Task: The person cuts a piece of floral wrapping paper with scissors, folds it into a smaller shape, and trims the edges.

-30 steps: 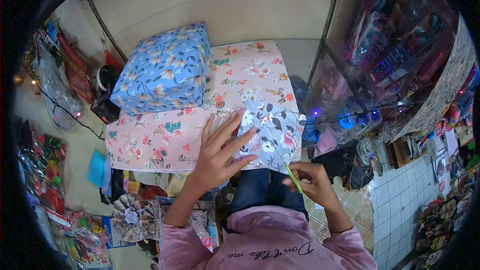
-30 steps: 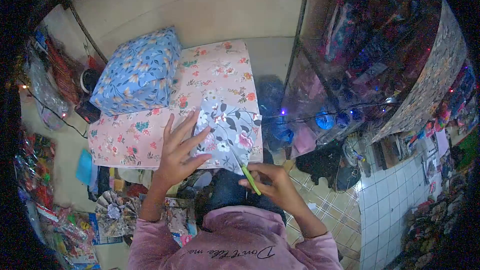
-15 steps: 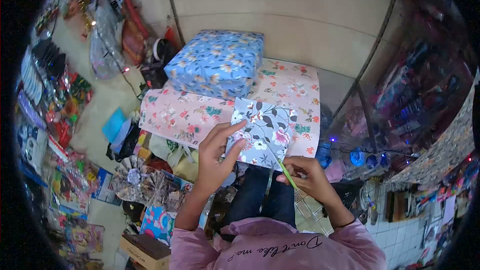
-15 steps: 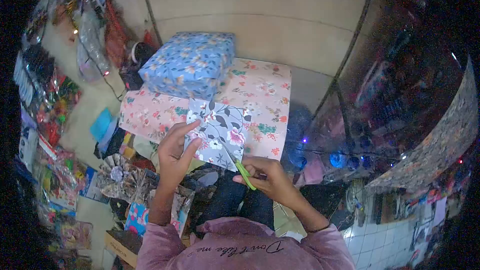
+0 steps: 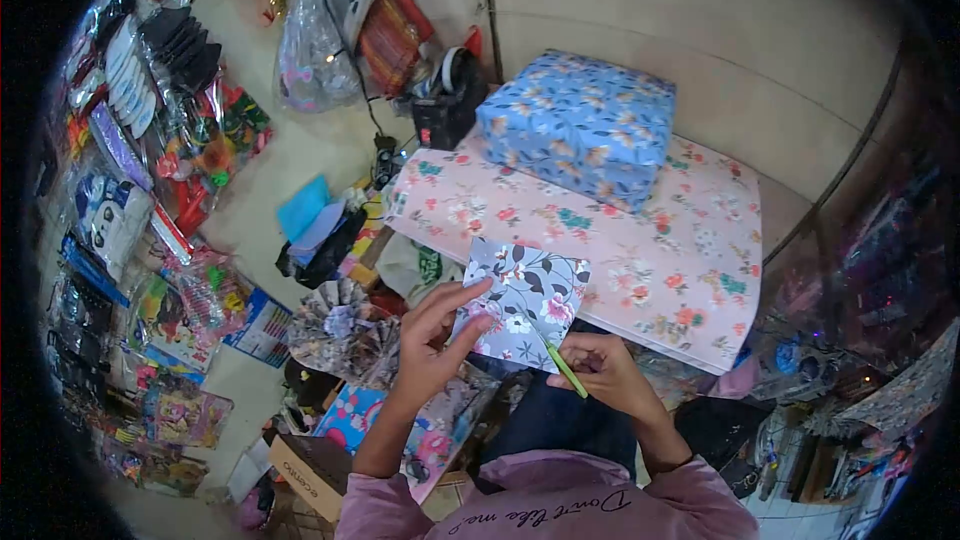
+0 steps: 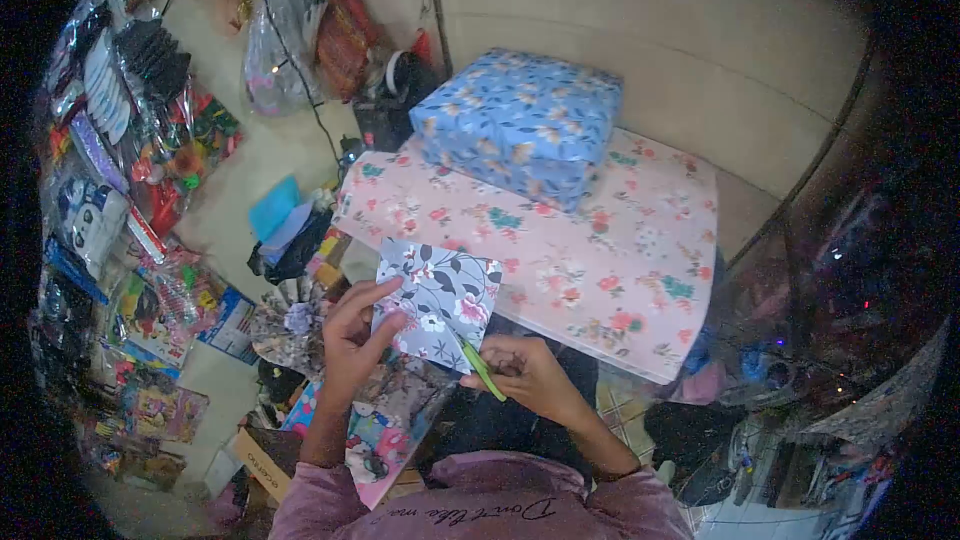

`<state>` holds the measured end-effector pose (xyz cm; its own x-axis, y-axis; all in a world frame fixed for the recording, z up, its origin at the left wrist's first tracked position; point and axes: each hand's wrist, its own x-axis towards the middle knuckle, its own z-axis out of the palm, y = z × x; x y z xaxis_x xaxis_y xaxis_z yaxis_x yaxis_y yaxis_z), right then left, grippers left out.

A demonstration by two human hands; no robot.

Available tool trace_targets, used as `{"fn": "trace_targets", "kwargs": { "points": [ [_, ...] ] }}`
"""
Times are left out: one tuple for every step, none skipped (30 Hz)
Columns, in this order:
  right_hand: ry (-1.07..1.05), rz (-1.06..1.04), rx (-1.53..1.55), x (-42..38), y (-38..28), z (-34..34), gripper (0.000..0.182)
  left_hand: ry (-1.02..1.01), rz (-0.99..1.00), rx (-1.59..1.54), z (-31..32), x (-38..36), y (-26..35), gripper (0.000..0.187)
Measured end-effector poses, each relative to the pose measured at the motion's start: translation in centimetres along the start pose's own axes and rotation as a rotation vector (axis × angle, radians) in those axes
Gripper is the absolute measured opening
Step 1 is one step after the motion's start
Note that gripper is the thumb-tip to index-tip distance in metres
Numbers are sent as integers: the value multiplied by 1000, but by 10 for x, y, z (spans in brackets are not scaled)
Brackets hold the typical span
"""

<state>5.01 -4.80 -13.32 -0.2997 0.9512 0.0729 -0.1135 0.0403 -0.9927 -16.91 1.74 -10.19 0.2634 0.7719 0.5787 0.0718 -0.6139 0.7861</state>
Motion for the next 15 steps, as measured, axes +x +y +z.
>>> {"fn": "trace_targets", "kwargs": {
  "points": [
    [11, 18, -8, 5, 3, 7, 14, 12, -1, -5, -6, -1, -3, 42],
    [23, 36, -22, 9, 4, 14, 15, 27, 0, -15, -12, -3, -6, 41],
    [34, 57, -35, 12, 4, 20, 15, 32, -58, 5, -19, -5, -2, 41],
    [48, 76, -34, 15, 1, 28, 16, 29, -78, 15, -25, -7, -4, 41],
    [61, 90, -34, 18, -5, 37, 16, 25, -93, 26, -31, -9, -6, 41],
    [74, 103, -36, 20, -8, 43, 17, 24, -106, 37, -36, -11, -7, 41],
    [60, 82, -59, 22, -5, 45, 17, 63, -56, -20, -36, -12, -12, 41],
    [45, 56, -83, 23, 1, 45, 18, 63, -80, -30, -37, -15, -12, 41],
    [29, 31, -105, 25, 7, 45, 20, 63, -106, -39, -39, -20, -11, 41],
    [8, 19, -123, 27, 12, 46, 20, 60, -131, -46, -41, -24, -10, 41],
    [-12, 8, -142, 29, 17, 46, 21, 43, -91, 8, -43, -27, -10, 40],
    [-34, 0, -165, 28, 19, 46, 21, 60, -96, 15, -43, -31, -7, 41],
    [-47, 0, -157, 26, 17, 45, 19, 78, -100, 23, -43, -33, -4, 41],
    [-61, 3, -151, 25, 15, 44, 18, 98, -105, 28, -40, -37, -1, 41],
    [-76, 13, -146, 21, 13, 43, 18, 112, -97, 60, -37, -40, 3, 41]
  ]
}}
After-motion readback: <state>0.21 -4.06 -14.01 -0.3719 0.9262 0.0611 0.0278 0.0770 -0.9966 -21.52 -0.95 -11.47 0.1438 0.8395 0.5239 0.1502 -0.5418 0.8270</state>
